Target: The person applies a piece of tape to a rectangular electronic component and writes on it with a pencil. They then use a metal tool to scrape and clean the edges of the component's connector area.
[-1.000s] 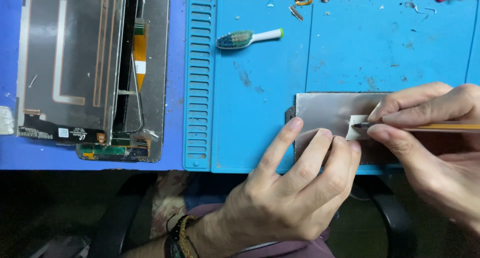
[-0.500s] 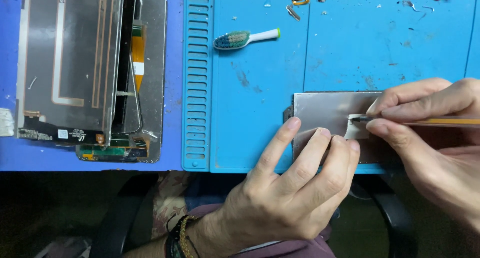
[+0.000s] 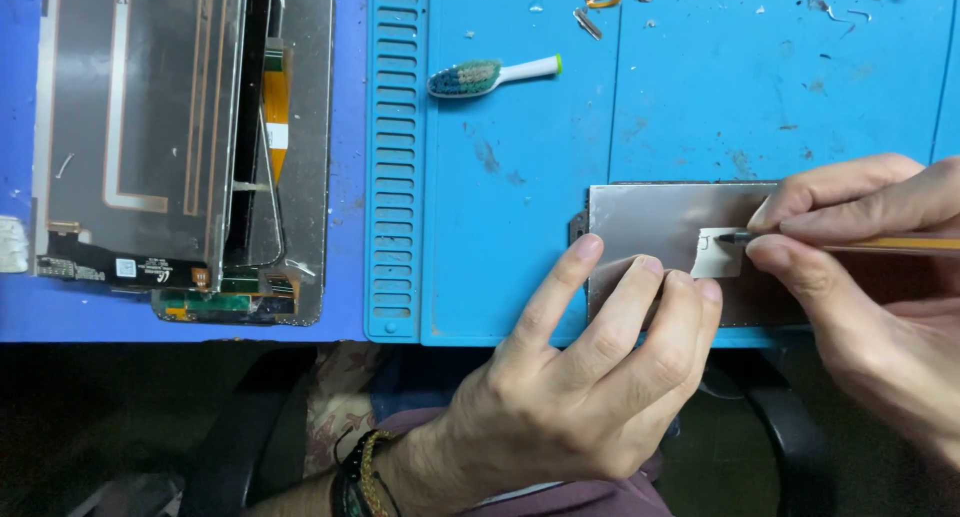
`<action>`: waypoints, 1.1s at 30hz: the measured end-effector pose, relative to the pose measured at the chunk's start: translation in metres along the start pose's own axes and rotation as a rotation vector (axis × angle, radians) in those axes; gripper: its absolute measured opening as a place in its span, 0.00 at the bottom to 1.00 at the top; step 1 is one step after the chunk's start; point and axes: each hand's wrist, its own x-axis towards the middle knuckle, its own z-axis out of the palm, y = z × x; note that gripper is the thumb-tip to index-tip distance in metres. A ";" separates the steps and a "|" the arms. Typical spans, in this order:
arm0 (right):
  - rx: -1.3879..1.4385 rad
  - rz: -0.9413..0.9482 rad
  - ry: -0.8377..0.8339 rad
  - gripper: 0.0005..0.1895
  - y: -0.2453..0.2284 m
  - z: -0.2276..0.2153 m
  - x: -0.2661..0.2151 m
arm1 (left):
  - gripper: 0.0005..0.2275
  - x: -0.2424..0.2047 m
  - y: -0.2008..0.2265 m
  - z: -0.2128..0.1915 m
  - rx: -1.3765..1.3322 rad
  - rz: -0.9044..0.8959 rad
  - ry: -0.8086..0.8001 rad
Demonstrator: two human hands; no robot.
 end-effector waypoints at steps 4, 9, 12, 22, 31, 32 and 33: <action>0.013 0.008 0.013 0.08 0.000 0.002 -0.003 | 0.09 0.000 0.000 -0.001 -0.003 0.004 -0.004; 0.018 -0.006 0.006 0.08 0.003 0.001 -0.004 | 0.09 -0.001 0.000 -0.001 -0.008 -0.004 -0.002; 0.122 0.012 0.017 0.10 0.007 -0.001 -0.007 | 0.10 0.000 0.000 -0.001 -0.010 0.000 -0.003; 0.088 -0.017 -0.015 0.07 0.006 -0.001 -0.005 | 0.09 -0.001 0.000 -0.001 -0.002 0.007 -0.005; 0.036 -0.004 0.006 0.08 0.006 -0.003 -0.006 | 0.09 -0.001 0.000 0.000 0.002 0.011 -0.005; -0.022 0.018 0.007 0.08 0.006 -0.003 -0.006 | 0.09 -0.001 0.000 0.000 0.003 0.014 -0.003; -0.020 0.018 0.007 0.08 0.005 -0.002 -0.004 | 0.09 0.000 -0.001 0.000 0.004 0.015 -0.004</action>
